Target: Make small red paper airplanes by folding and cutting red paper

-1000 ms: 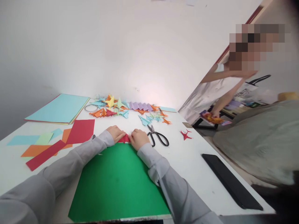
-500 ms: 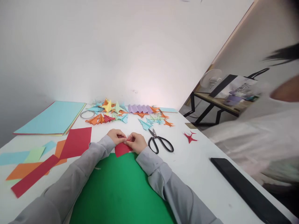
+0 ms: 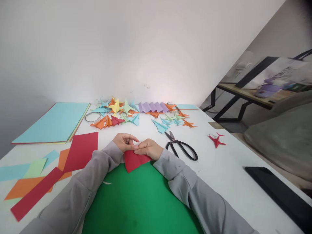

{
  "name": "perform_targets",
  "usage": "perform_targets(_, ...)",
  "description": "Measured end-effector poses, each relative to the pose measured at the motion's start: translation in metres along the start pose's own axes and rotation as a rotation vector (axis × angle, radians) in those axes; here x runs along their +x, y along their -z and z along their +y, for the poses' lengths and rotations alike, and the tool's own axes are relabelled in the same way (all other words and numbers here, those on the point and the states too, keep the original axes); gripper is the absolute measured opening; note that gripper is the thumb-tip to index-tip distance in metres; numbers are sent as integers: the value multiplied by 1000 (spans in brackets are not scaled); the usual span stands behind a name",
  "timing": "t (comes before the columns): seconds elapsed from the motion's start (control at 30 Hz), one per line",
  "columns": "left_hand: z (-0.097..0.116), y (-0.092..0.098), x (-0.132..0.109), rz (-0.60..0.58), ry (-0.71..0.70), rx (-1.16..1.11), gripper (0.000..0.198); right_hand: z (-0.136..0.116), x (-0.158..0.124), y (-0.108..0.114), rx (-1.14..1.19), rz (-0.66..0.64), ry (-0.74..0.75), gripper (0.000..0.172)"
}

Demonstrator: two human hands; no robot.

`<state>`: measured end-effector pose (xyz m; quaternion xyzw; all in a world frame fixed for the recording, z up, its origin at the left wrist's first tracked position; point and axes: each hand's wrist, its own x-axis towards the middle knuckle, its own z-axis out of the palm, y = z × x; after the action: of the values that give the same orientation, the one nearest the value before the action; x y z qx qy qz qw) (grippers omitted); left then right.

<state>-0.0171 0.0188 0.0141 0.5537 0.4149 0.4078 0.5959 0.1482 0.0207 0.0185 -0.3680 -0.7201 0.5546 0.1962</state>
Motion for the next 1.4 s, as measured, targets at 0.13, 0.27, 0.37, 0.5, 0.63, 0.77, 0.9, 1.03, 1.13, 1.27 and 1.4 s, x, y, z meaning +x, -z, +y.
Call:
perform_targets(0.13,-3,1,1,37,-8,-30,45,0,-3,2,45,-36,36,46)
perform_targets(0.27,1,1,-1,83,7,-34,41,3,-6,4,7,-36,112,49)
perform_targets(0.37,7,-1,-4,95,30,-26,38,2,-5,4,-91,-4,148,48)
perform_targets(0.5,10,-5,-5,75,28,10,35,0,-3,0,-267,64,136,36)
perform_targets(0.63,6,-8,-5,101,-11,45,36,1,-2,-2,-248,48,77,27)
perform_targets(0.77,1,-7,-3,132,-53,103,31,4,-2,-2,-181,75,109,28)
perform_targets(0.9,-1,-7,-2,168,-66,112,30,4,-2,-2,-209,98,159,33)
perform_targets(1.03,-2,-5,-1,136,-55,47,33,5,-2,-2,-137,72,142,33)
perform_targets(1.13,-4,-1,-1,67,-61,21,39,5,-1,-3,-80,96,112,37)
perform_targets(1.27,-5,4,0,166,-108,45,30,4,-1,-3,58,146,112,44)
perform_targets(1.4,-2,2,-2,227,-106,-31,29,5,-2,-3,262,119,115,47)
